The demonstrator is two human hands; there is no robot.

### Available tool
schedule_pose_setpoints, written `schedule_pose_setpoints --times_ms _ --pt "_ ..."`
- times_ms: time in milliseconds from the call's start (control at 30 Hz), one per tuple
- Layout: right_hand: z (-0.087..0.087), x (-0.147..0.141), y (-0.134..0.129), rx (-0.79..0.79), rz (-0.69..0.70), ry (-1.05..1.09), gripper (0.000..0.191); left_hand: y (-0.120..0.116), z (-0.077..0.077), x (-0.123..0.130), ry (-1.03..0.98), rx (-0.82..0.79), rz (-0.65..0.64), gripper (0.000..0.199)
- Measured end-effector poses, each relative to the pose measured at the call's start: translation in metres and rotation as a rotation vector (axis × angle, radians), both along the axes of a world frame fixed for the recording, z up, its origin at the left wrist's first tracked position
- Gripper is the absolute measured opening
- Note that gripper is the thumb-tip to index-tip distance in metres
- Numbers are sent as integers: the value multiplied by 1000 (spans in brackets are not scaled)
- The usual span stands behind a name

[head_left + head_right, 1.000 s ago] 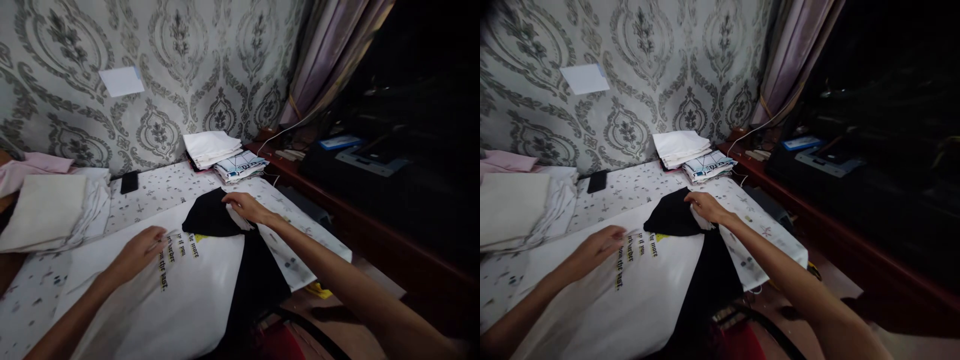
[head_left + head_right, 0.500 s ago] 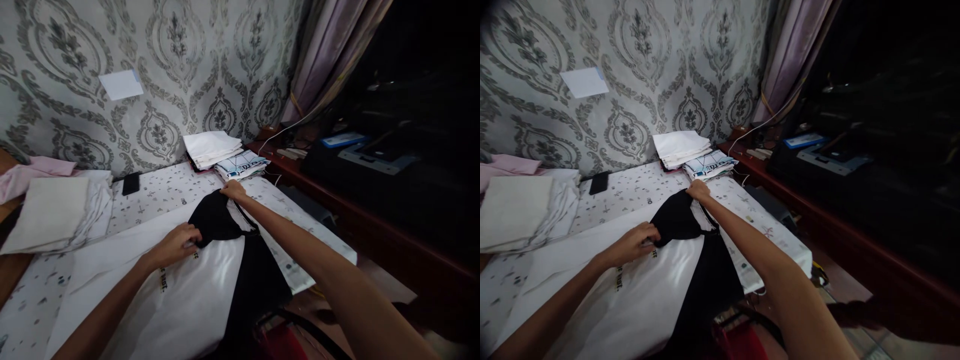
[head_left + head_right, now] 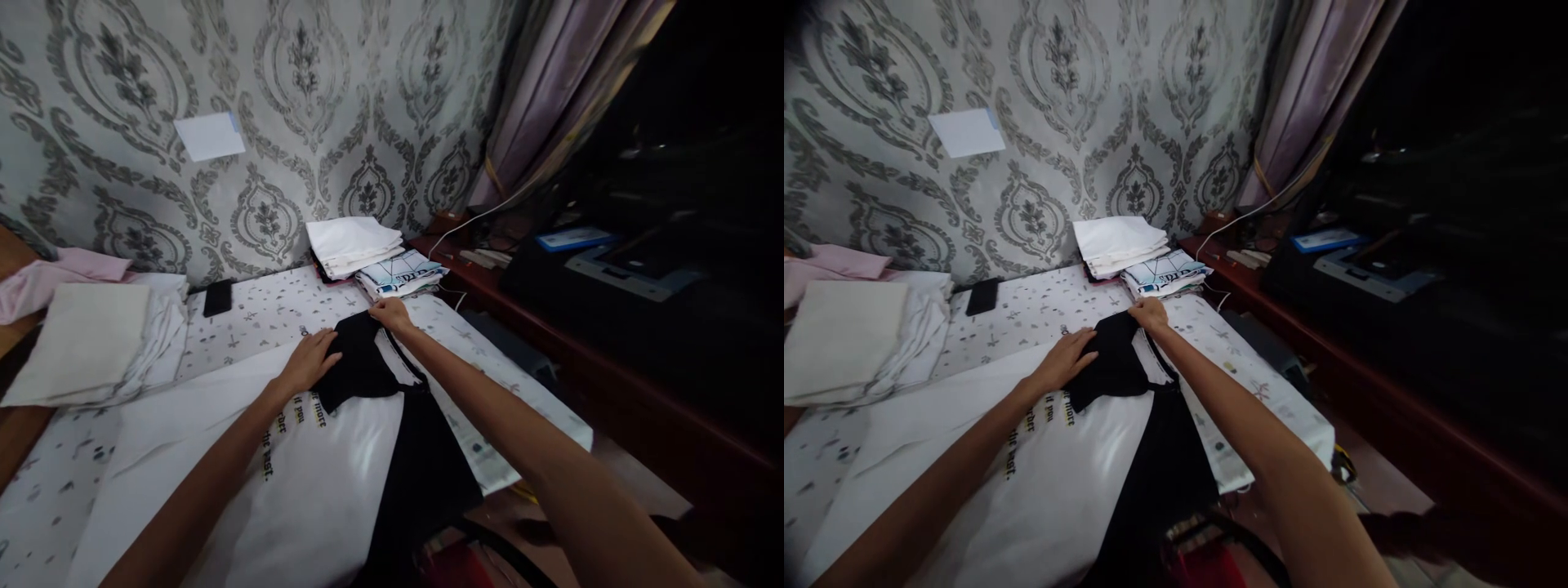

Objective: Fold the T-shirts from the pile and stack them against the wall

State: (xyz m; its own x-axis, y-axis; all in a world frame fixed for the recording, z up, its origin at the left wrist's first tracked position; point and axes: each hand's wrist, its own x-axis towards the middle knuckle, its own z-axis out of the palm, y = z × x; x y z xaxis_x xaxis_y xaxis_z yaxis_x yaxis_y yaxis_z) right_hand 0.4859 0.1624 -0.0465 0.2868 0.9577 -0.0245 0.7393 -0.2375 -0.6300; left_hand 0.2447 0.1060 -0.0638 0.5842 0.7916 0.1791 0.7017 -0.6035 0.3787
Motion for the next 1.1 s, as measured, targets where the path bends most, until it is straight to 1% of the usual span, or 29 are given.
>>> schedule_pose_setpoints --times_ms 67,167,367,433,533,600,733,833,900,967,1000,1033,1100 --pt "-1 2 -1 2 11 -3 18 2 -7 1 64 20 8 55" --pt "-1 4 -4 0 25 -19 19 1 -8 0 112 28 0 58" --pt "2 -6 -7 -49 42 -49 41 -2 -3 3 182 47 -42 57" --pt "3 -12 -5 -69 39 -61 38 -4 -1 3 191 47 -67 56" --pt "3 -19 1 -92 13 -78 21 -5 1 4 200 45 -129 54" --pt "2 -20 4 -100 -9 -87 15 -5 2 4 206 47 -174 51" --pt "0 -20 2 -81 -22 -121 20 -6 5 5 207 30 -204 49" --pt "0 -19 -4 -63 -4 -155 26 -13 8 1 210 -9 -185 50" --pt "-1 -18 -7 -57 15 -170 31 -22 10 -8 212 -39 -152 52" --pt "-3 -19 -8 10 45 -198 37 -36 11 -23 215 -68 -103 55" --pt "-5 -21 -8 83 81 -223 37 -44 12 -32 216 -78 -77 57" --pt "-6 -25 -10 162 139 -245 36 -53 12 -41 218 -81 -51 58" --pt "-7 -41 -18 300 319 -269 28 -72 13 -60 227 -72 1 57"
